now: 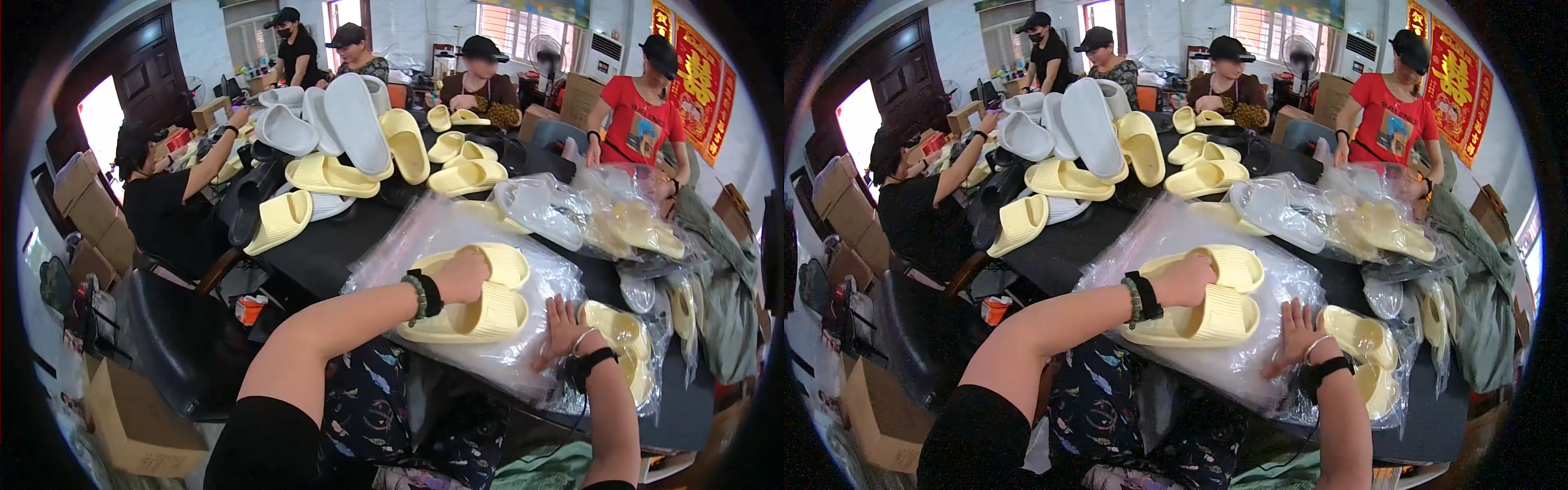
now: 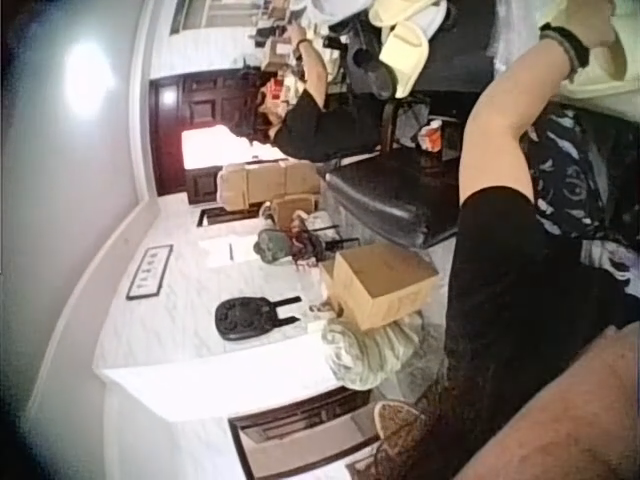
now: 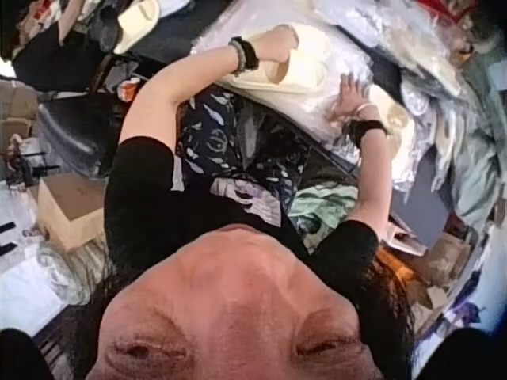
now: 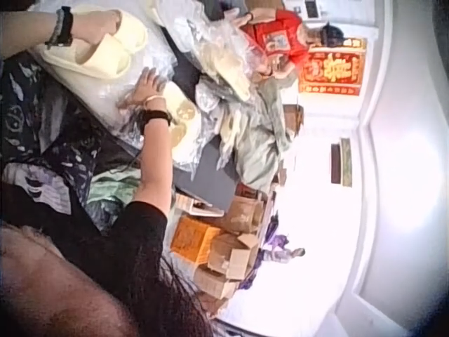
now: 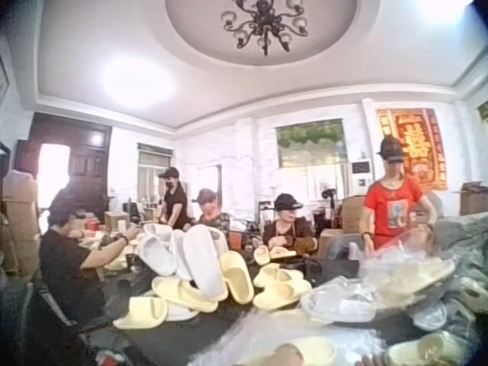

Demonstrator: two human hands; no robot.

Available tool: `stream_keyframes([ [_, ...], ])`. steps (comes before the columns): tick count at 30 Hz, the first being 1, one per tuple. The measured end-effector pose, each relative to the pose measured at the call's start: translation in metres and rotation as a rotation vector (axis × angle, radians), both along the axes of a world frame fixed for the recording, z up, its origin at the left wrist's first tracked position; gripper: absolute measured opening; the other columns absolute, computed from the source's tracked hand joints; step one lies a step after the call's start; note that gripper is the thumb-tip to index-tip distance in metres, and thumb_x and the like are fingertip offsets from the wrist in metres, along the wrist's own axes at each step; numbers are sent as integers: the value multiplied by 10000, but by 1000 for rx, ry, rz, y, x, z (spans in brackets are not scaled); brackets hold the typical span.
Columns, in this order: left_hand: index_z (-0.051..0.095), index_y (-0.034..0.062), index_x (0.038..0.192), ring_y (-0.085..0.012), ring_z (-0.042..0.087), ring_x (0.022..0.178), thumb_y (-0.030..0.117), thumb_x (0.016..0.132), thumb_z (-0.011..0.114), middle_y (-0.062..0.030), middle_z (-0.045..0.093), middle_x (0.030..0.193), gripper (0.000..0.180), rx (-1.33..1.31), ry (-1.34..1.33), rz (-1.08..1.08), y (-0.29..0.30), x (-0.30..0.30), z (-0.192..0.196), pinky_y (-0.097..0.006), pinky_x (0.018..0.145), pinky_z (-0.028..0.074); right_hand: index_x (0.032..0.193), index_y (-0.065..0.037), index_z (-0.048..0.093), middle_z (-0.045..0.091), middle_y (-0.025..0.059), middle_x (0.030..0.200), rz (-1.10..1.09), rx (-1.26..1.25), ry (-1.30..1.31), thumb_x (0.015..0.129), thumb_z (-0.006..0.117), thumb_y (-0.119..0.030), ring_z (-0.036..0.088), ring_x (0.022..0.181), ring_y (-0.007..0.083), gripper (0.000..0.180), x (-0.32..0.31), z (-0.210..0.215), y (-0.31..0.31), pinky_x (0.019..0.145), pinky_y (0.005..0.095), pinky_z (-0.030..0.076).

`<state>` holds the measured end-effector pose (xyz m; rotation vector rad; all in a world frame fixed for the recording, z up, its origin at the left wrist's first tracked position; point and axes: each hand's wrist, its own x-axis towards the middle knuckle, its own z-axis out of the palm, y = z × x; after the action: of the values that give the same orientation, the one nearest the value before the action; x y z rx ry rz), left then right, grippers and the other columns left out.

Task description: Packaging yellow and white rubber slides into plastic bags.

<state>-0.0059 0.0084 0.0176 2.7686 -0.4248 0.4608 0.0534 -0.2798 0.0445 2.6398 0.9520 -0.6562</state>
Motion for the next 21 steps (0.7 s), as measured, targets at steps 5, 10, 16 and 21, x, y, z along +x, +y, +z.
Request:
stream_keyframes([
  [5,667,50,747,-364,590,886,140,771,588,-160,631,852,122,132,-60,9,83,-7,5,-443,776,488,1511,-11,-65,-66,242,1578,-3,-10,8,421,786,-752,-55,1460,406,1569,2,0,-5,1169,531,-3],
  [10,664,37,878,-400,615,856,141,771,641,-198,652,896,151,29,4,95,148,-23,-2,-443,766,504,1511,-14,-73,-72,226,1583,-18,-4,18,425,788,-743,-66,1463,394,1565,6,3,2,1170,530,3],
  [16,634,44,1123,-409,528,1118,157,771,678,-236,580,1167,372,-116,121,200,153,-51,11,-450,946,447,1508,-35,-107,-102,214,1583,-9,-28,20,420,809,-715,-63,1461,402,1577,12,-2,-3,1163,552,20],
  [21,504,118,1312,-437,414,1236,291,762,738,-224,413,1362,623,-81,-12,318,145,-99,32,-484,1033,371,1508,-25,-105,-107,221,1580,-19,-18,44,424,782,-751,-87,1459,398,1577,6,3,1,1161,546,-15],
])
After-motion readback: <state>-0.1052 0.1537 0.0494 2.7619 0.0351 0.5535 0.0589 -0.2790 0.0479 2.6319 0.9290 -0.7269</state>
